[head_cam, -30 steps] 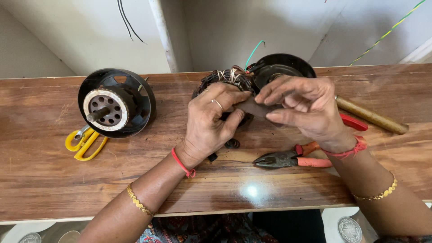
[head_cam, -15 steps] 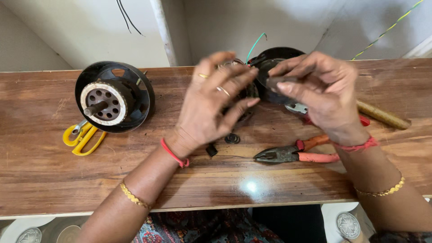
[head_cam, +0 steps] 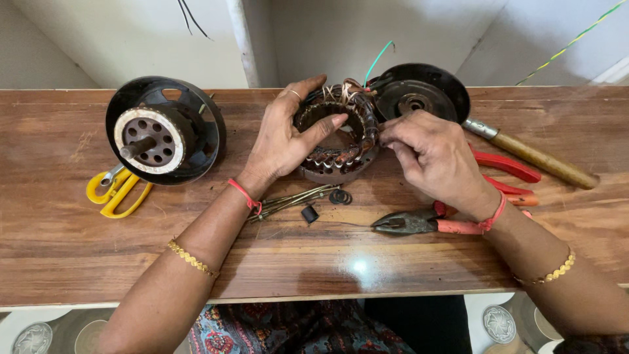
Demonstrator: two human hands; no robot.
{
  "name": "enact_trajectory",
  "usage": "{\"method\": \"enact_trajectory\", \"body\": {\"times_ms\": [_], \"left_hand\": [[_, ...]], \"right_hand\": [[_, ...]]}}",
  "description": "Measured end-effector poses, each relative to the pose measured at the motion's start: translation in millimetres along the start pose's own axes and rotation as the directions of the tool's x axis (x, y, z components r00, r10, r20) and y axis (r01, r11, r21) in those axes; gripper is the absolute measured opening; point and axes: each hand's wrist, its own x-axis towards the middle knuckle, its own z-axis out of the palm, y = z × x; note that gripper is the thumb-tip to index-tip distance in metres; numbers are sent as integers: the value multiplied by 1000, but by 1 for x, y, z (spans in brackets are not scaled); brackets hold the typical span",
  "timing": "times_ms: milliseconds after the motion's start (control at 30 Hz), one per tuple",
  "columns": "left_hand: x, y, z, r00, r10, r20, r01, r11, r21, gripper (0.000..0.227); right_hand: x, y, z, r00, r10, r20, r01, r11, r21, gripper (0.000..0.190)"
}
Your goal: The person disassembles a motor component using pliers and a hammer, then reassembles the stator and housing parts by hand. They manipulate wires and metal pieces on a wooden workbench.
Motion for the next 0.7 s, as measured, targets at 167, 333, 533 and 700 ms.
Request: {"method": "enact_trajectory", "body": {"times_ms": [167,333,533,700], "left_hand": [[-1,-2,4,998,28,-55,-33,995,-91,56],[-1,-4,2,999,7,-51,-12,995,-97,64],[0,-3,4,993,39,-108,-46,997,-63,64],[-1,-2,5,997,19,-70,-22,999,-47,65]], "right_hand": [[-4,-5,2,983,-182,14,182,983,17,26],[-1,-3,2,977,-211,-3,210,975,-71,30],[-5,-13,1,970,-242,-1,241,964,-109,34],[-9,-11,-1,979,-205,3,204,974,-100,33]]}}
